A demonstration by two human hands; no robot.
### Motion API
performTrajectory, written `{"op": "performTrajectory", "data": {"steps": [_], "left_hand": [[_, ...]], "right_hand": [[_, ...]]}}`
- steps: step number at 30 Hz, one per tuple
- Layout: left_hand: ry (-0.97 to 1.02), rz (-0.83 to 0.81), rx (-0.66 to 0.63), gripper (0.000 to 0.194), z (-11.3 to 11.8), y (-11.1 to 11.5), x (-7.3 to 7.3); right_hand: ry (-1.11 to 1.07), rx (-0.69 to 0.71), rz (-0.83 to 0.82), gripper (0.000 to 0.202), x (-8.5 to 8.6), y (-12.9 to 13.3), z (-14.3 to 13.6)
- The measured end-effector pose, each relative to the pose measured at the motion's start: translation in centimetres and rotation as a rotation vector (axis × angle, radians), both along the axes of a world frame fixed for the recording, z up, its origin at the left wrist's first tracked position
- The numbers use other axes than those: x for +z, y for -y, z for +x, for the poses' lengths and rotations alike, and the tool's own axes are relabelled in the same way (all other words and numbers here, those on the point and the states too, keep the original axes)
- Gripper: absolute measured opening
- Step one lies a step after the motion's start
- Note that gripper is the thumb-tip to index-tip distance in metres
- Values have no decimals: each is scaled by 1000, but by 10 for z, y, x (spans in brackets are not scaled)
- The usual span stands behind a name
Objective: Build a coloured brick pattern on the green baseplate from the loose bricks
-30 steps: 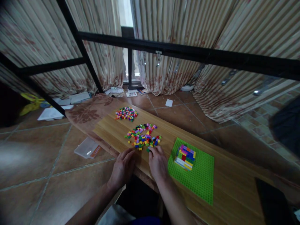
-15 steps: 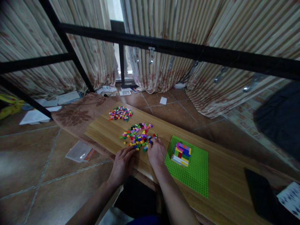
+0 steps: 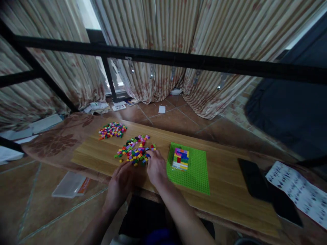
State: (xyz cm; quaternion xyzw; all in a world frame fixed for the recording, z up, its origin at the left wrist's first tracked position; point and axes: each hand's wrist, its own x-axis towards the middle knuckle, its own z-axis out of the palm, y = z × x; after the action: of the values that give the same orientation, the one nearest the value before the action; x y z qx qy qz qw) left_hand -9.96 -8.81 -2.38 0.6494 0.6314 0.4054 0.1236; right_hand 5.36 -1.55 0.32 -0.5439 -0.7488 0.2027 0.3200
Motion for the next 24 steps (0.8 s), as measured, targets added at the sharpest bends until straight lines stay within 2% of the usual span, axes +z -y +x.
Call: {"op": "performTrajectory", "data": {"steps": [2, 5, 8, 11, 14, 18, 24], "left_hand": [[49, 14, -46, 38, 10, -2, 8], [93, -19, -198, 35, 31, -5, 18], [152, -69, -367, 28, 54, -6, 24], [197, -113, -450, 23, 76, -8, 28], [211, -174, -471, 18, 95, -12, 30], [187, -235, -450, 16, 114, -21, 28], [128, -223, -468, 20, 129, -42, 32]], "right_hand": [[-147, 34, -48, 33, 5, 16, 9], [-312, 57, -147, 28, 5, 39, 26], [-430, 25, -245, 22, 3, 55, 49], [-507, -53, -305, 20, 3, 62, 73], [-539, -141, -310, 19, 2, 64, 93], [-550, -191, -296, 21, -2, 64, 109], [-338, -166, -113, 21, 2, 48, 122]]}}
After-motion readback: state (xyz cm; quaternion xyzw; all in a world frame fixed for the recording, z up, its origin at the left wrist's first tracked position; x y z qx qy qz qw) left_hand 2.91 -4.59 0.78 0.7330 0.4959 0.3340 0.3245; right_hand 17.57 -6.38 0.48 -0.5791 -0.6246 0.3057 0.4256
